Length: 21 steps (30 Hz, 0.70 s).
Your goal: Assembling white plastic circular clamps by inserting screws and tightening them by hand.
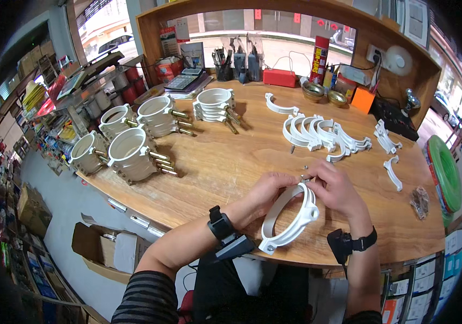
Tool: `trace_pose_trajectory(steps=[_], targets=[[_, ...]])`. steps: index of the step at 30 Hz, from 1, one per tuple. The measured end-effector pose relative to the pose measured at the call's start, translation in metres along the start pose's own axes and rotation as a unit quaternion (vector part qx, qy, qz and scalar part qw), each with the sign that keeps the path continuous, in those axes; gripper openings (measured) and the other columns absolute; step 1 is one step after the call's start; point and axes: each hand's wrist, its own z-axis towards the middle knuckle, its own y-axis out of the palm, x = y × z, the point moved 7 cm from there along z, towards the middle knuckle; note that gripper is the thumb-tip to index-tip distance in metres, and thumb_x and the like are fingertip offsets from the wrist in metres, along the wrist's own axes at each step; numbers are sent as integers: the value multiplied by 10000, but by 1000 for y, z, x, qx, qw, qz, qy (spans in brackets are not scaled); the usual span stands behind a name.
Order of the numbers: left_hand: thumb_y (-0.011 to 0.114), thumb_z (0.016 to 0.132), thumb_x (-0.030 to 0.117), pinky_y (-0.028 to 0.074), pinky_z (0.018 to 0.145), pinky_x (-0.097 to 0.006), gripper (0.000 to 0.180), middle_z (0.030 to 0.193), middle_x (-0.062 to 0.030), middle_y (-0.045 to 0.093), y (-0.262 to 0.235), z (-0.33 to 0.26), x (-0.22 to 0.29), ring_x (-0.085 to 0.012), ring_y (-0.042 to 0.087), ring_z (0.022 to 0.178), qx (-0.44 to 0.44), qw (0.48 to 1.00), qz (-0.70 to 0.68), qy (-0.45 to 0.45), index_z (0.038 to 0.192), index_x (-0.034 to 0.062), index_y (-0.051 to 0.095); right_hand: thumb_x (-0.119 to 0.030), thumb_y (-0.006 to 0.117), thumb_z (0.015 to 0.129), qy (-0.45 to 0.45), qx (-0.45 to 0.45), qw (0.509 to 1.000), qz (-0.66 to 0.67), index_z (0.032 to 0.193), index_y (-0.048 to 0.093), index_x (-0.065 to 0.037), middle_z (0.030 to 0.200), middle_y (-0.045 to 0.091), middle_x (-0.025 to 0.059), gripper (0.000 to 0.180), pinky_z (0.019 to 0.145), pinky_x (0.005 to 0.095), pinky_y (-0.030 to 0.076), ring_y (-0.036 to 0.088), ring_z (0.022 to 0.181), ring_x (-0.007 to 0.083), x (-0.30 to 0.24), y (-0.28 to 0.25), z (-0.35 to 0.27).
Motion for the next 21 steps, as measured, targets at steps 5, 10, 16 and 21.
trace_pose_trajectory(steps=[5, 10, 16, 21], targets=[[473, 854, 177, 476, 650, -300, 212, 771, -99, 597, -1, 2, -1, -175, 571, 686, 8, 1000, 16, 2, 865, -11, 571, -89, 626, 697, -9, 0, 1000, 12, 828, 548, -45, 775, 531, 97, 158, 515, 312, 432, 551, 642, 251, -1, -4, 0], [481, 853, 169, 476, 636, -283, 202, 760, -93, 600, -5, 5, -1, -164, 574, 681, 3, 999, 31, 7, 848, -10, 577, -43, 593, 715, -64, 14, 997, -43, 825, 547, -27, 781, 535, 109, 120, 576, 307, 432, 542, 670, 260, -7, -3, 1], [527, 844, 168, 457, 591, -244, 165, 747, -66, 594, -8, 4, 2, -126, 555, 658, 20, 999, 32, 20, 825, 11, 574, -120, 593, 733, -54, 31, 992, -105, 829, 514, -35, 787, 520, 111, 150, 557, 375, 425, 541, 693, 311, -12, 0, 2], [544, 846, 217, 428, 549, -218, 175, 748, -26, 566, -7, 2, 13, -90, 515, 642, 38, 992, 94, 81, 845, 42, 559, -145, 565, 765, 5, 64, 996, -58, 840, 509, -35, 809, 517, 123, 144, 569, 385, 425, 539, 707, 320, -8, 0, 2]])
